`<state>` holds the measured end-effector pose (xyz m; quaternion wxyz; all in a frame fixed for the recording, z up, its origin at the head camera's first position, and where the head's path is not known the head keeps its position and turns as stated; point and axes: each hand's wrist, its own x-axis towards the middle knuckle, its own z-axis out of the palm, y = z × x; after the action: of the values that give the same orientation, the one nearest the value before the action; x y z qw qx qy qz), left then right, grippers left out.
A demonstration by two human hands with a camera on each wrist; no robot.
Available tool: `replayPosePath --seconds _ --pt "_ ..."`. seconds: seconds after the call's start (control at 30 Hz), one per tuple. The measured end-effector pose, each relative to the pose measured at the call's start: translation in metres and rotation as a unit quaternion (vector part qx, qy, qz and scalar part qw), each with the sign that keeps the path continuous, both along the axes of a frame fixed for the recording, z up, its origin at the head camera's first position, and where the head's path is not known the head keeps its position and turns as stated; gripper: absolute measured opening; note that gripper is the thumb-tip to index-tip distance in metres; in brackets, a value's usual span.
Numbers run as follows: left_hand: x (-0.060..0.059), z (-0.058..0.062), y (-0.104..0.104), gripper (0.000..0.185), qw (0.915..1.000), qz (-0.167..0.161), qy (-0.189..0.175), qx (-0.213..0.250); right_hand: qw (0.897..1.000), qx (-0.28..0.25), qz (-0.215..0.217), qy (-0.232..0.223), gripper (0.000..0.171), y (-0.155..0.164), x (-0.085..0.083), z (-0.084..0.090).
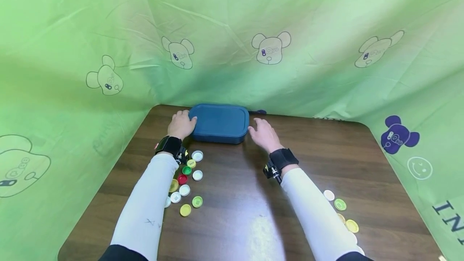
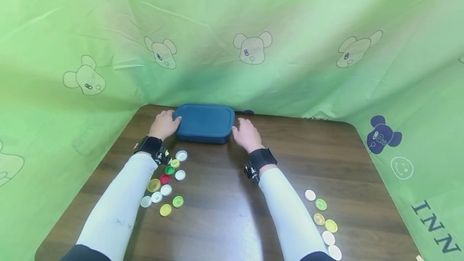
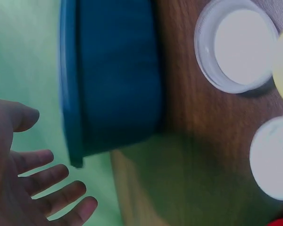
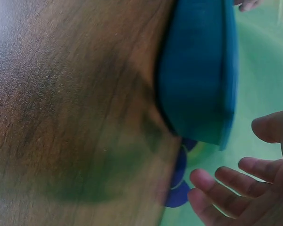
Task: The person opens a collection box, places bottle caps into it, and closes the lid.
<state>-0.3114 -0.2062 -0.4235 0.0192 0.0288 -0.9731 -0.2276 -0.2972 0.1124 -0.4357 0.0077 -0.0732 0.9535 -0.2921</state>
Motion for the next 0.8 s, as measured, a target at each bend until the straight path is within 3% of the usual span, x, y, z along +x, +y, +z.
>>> replayPosePath --seconds 0.17,0.33,0.53,0.8 --pt "-0.003 -0.006 -0.002 0.059 0.9991 0.016 -0.019 0.034 1.0 0.012 -0.02 -0.007 0.055 -0.003 -0.01 -0.005" --pt "-0.005 -0.009 -0.002 0.057 0.9968 0.025 -0.033 0.068 0.999 -0.026 -0.034 -0.029 0.055 -0.008 -0.017 -0.004" --pt "-0.005 -0.01 -0.002 0.051 0.9965 0.027 -0.04 0.068 0.995 -0.067 -0.03 -0.067 0.059 -0.016 -0.02 -0.005" --pt "-0.005 -0.008 -0.003 0.049 0.9959 0.015 -0.05 0.075 0.995 -0.072 -0.02 -0.064 0.058 -0.023 -0.024 -0.008"
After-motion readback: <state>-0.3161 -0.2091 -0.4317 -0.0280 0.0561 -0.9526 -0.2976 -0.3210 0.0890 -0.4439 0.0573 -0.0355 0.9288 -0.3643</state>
